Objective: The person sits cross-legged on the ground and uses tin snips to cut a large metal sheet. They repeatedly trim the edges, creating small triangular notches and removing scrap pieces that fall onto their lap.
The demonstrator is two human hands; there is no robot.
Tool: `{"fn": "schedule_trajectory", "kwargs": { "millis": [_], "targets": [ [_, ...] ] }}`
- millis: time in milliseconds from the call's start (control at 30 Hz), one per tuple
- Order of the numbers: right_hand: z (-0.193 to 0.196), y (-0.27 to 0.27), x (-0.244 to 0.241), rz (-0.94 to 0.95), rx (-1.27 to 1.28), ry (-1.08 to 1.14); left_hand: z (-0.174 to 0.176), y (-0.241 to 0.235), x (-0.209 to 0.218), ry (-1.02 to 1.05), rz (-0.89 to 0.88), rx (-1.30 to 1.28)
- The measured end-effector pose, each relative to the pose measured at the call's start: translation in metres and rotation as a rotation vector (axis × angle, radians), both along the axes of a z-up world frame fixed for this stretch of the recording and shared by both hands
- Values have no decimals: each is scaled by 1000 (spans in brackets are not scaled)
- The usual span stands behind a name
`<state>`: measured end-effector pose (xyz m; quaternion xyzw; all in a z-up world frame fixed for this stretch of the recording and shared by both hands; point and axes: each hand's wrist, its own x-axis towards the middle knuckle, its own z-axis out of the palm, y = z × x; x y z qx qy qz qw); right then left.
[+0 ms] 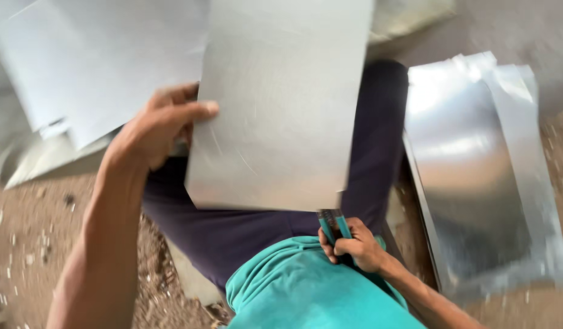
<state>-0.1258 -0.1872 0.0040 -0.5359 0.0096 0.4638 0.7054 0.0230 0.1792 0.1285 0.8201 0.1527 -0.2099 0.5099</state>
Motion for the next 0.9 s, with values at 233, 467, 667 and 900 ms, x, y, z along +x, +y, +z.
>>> {"fn": "schedule_trajectory", "kwargs": {
  "millis": [233,467,667,900],
  "targets": [
    [-15,-13,-20,-229,-16,77,-51,-191,-8,9,-133,-751],
    [-59,-26,-32,-402,-104,79,-130,-384,-55,248,-167,-1052],
    [-101,-25,-31,-337,-42,168,-148,-446,-96,667,-285,-859],
    [-92,-20,-29,-397,-111,56,-77,-287,-49,-562,-378,-116]
  ]
}}
